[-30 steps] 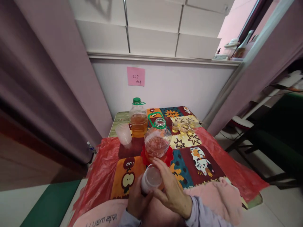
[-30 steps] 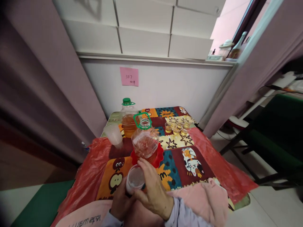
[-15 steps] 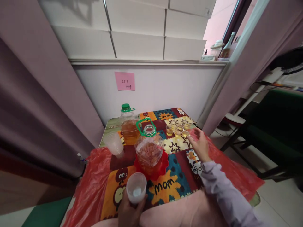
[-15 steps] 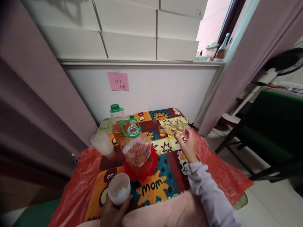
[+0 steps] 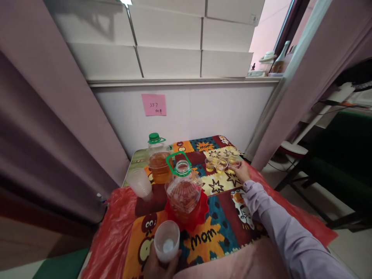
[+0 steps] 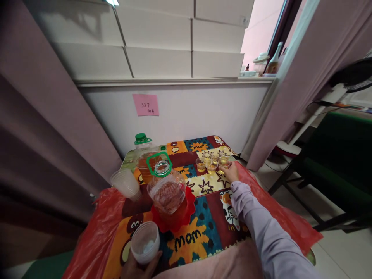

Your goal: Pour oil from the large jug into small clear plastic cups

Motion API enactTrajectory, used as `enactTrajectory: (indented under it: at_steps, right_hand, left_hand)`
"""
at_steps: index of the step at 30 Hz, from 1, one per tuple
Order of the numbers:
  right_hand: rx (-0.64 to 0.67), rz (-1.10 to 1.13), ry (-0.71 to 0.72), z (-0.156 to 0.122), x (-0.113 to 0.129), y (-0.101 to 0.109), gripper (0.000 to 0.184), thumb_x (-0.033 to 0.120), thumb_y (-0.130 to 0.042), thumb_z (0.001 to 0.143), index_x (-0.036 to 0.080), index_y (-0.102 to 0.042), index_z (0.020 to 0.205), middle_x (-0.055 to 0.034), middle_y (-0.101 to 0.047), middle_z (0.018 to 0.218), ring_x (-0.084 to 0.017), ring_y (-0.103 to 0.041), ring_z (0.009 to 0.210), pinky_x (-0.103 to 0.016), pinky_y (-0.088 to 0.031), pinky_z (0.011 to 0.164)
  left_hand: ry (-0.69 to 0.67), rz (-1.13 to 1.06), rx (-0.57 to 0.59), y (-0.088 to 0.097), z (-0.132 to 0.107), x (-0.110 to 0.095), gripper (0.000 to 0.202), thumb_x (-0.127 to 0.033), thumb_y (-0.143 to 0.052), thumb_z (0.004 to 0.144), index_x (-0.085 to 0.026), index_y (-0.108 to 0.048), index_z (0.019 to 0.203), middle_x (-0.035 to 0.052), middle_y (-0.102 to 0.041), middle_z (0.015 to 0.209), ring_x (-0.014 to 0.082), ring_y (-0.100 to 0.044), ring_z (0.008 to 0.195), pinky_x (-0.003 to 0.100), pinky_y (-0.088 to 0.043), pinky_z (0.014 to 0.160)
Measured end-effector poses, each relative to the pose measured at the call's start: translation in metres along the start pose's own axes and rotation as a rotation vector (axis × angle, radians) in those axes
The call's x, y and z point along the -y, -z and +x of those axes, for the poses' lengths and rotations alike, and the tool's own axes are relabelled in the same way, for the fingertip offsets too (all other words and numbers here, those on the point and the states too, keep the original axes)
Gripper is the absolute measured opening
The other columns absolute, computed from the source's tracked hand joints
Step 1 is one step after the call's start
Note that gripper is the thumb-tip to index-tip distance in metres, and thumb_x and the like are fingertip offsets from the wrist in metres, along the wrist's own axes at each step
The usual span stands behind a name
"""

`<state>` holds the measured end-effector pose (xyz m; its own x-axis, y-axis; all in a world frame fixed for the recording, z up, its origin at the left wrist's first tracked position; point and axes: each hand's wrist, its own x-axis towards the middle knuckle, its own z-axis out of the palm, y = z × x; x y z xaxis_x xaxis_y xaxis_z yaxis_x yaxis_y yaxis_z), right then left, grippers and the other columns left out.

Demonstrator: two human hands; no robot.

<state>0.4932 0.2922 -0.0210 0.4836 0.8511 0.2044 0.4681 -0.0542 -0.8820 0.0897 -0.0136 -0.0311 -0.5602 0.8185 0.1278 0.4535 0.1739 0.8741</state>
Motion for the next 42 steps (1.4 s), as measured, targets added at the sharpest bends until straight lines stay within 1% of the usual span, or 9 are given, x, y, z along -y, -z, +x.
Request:
enactTrajectory:
  at_steps: [2, 5, 9, 16, 23, 29, 33, 37, 42]
  right_hand:
    - [0.017, -0.058, 0.043, 0.003, 0.001, 0.006, 0.064, 0.052, -0.085, 0.065, 0.014, -0.065, 0.112, -0.0196, -0.079, 0.108, -0.033, -0.075, 0.093, -0.045, -0.058, 0.085]
    - [0.054, -0.153, 0.146, 0.009, 0.008, 0.016, 0.060, 0.045, -0.082, 0.069, 0.018, -0.065, 0.120, -0.0154, -0.079, 0.114, -0.032, -0.075, 0.099, -0.046, -0.058, 0.092]
    - [0.098, -0.264, 0.316, 0.016, 0.020, 0.024, 0.057, 0.035, -0.077, 0.074, 0.021, -0.067, 0.129, -0.0135, -0.077, 0.127, -0.034, -0.073, 0.115, -0.051, -0.056, 0.105]
    - [0.169, -0.421, 0.545, 0.020, 0.032, 0.024, 0.061, 0.022, -0.073, 0.079, 0.020, -0.067, 0.140, -0.0162, -0.072, 0.140, -0.036, -0.067, 0.130, -0.053, -0.052, 0.115]
    - [0.207, -0.586, 0.669, 0.022, 0.041, 0.024, 0.064, 0.016, -0.071, 0.081, 0.021, -0.066, 0.145, -0.0163, -0.069, 0.144, -0.035, -0.067, 0.130, -0.049, -0.057, 0.108]
    - [0.239, -0.694, 0.799, 0.022, 0.050, 0.022, 0.063, 0.010, -0.064, 0.083, 0.015, -0.067, 0.145, -0.0191, -0.068, 0.146, -0.035, -0.063, 0.134, -0.049, -0.051, 0.115]
    - [0.244, -0.742, 0.870, 0.018, 0.057, 0.019, 0.062, 0.006, -0.060, 0.084, 0.018, -0.068, 0.145, -0.0183, -0.068, 0.147, -0.035, -0.061, 0.138, -0.050, -0.047, 0.118]
    - [0.235, -0.756, 0.915, 0.011, 0.065, 0.017, 0.052, 0.009, -0.054, 0.093, 0.018, -0.069, 0.142, -0.0178, -0.069, 0.148, -0.034, -0.059, 0.140, -0.053, -0.041, 0.122]
    - [0.161, -0.712, 0.905, -0.009, 0.077, 0.029, 0.048, 0.014, -0.057, 0.095, 0.018, -0.068, 0.142, -0.0180, -0.068, 0.148, -0.035, -0.057, 0.144, -0.058, -0.033, 0.127]
  left_hand:
    - [-0.001, 0.001, 0.013, 0.001, 0.001, 0.002, 0.064, -0.066, -0.081, 0.064, -0.022, -0.067, 0.107, 0.0133, -0.083, 0.102, 0.0435, -0.078, 0.104, 0.057, -0.061, 0.095]
    - [-0.016, -0.017, 0.047, 0.002, 0.006, 0.005, 0.061, -0.066, -0.080, 0.066, -0.022, -0.070, 0.106, 0.0117, -0.084, 0.102, 0.0416, -0.079, 0.103, 0.054, -0.063, 0.092]
    - [0.016, -0.003, 0.133, 0.007, 0.014, 0.013, 0.059, -0.063, -0.087, 0.058, -0.023, -0.070, 0.098, 0.0115, -0.085, 0.098, 0.0413, -0.081, 0.099, 0.051, -0.067, 0.085]
    - [-0.027, -0.015, 0.121, 0.006, 0.011, 0.010, 0.051, -0.059, -0.083, 0.065, -0.023, -0.069, 0.099, 0.0102, -0.085, 0.099, 0.0397, -0.081, 0.097, 0.052, -0.065, 0.087]
    - [-0.002, -0.055, 0.011, 0.000, 0.000, -0.009, 0.053, -0.059, -0.079, 0.069, -0.023, -0.069, 0.106, 0.0088, -0.083, 0.099, 0.0382, -0.079, 0.098, 0.051, -0.062, 0.089]
    - [-0.004, -0.082, 0.008, -0.001, -0.001, -0.015, 0.055, -0.062, -0.079, 0.068, -0.022, -0.071, 0.106, 0.0079, -0.082, 0.095, 0.0373, -0.078, 0.094, 0.050, -0.062, 0.085]
    - [-0.019, -0.060, -0.004, 0.000, -0.001, -0.015, 0.055, -0.067, -0.077, 0.069, -0.023, -0.071, 0.102, 0.0083, -0.081, 0.091, 0.0374, -0.078, 0.089, 0.050, -0.062, 0.082]
    - [-0.056, -0.062, 0.015, 0.001, 0.000, -0.008, 0.051, -0.064, -0.079, 0.069, -0.024, -0.070, 0.098, 0.0079, -0.082, 0.089, 0.0361, -0.079, 0.086, 0.048, -0.063, 0.078]
    - [-0.058, -0.065, 0.051, 0.002, 0.004, -0.001, 0.051, -0.060, -0.082, 0.067, -0.023, -0.072, 0.100, 0.0075, -0.083, 0.090, 0.0354, -0.080, 0.087, 0.047, -0.065, 0.079]
